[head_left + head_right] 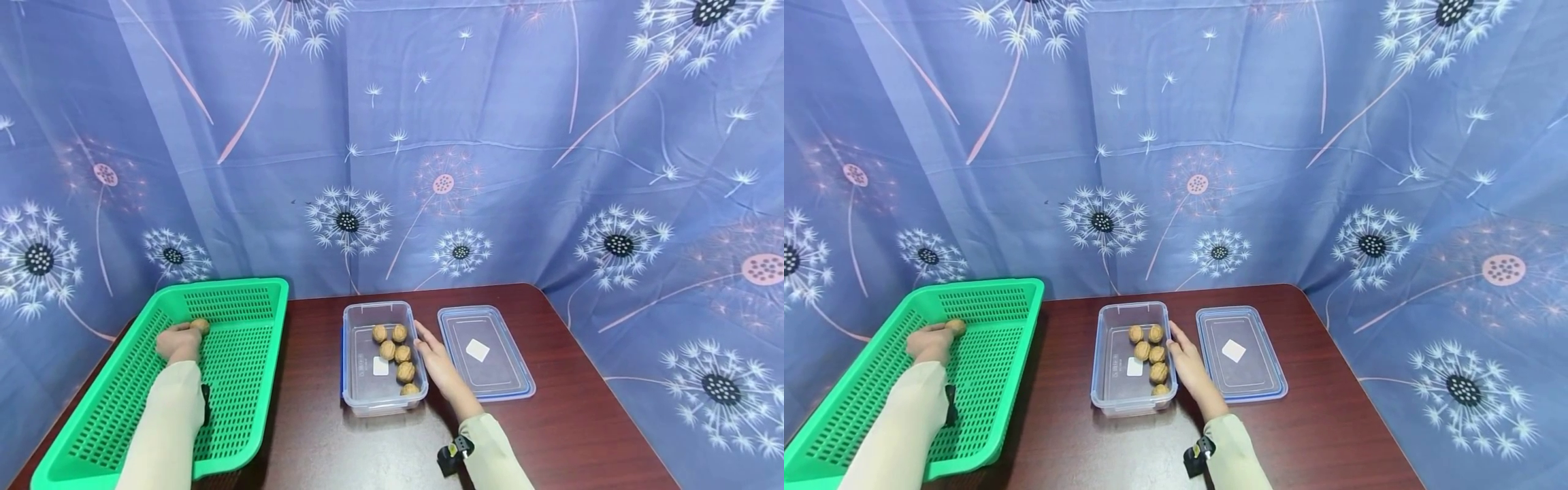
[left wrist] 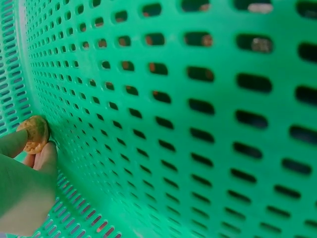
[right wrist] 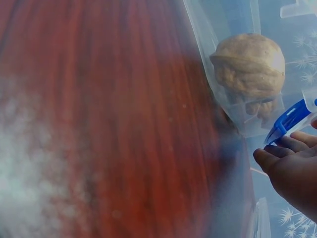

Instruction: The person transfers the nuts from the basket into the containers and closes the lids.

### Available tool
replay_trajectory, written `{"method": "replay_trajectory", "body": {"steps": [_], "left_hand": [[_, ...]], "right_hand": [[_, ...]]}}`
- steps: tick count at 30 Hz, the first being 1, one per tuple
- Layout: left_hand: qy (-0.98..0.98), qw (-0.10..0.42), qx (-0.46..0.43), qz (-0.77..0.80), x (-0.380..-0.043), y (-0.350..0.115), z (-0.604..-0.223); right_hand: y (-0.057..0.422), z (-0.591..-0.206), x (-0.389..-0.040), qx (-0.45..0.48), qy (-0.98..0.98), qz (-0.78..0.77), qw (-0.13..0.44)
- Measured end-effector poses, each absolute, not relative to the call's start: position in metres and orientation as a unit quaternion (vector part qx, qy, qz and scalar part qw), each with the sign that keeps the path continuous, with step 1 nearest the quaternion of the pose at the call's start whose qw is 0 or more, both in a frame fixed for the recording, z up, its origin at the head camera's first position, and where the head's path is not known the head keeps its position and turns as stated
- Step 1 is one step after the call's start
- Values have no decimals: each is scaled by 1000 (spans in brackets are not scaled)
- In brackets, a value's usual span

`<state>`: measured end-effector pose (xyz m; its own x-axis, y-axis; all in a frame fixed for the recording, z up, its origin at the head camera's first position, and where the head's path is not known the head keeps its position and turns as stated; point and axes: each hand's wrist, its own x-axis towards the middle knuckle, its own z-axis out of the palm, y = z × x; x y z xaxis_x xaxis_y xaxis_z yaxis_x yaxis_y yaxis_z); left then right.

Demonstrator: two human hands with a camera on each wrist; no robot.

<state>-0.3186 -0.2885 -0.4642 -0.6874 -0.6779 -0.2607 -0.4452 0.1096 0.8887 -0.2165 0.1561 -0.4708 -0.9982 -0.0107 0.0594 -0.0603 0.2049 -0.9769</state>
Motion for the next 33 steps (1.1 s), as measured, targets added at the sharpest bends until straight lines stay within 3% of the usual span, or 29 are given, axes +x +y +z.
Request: {"method": "replay_trajectory", "body": {"steps": [9, 19, 33], "left_hand": [[-729, 95, 373, -567, -317, -291, -462], [-655, 128, 403, -626, -320, -292, -457], [-615, 128, 382, -678, -329, -286, -440]], "right_hand": [[153, -456, -207, 27, -779, 626, 18], [153, -458, -207, 25, -777, 629, 19], [154, -459, -209, 26, -775, 631, 21]]}}
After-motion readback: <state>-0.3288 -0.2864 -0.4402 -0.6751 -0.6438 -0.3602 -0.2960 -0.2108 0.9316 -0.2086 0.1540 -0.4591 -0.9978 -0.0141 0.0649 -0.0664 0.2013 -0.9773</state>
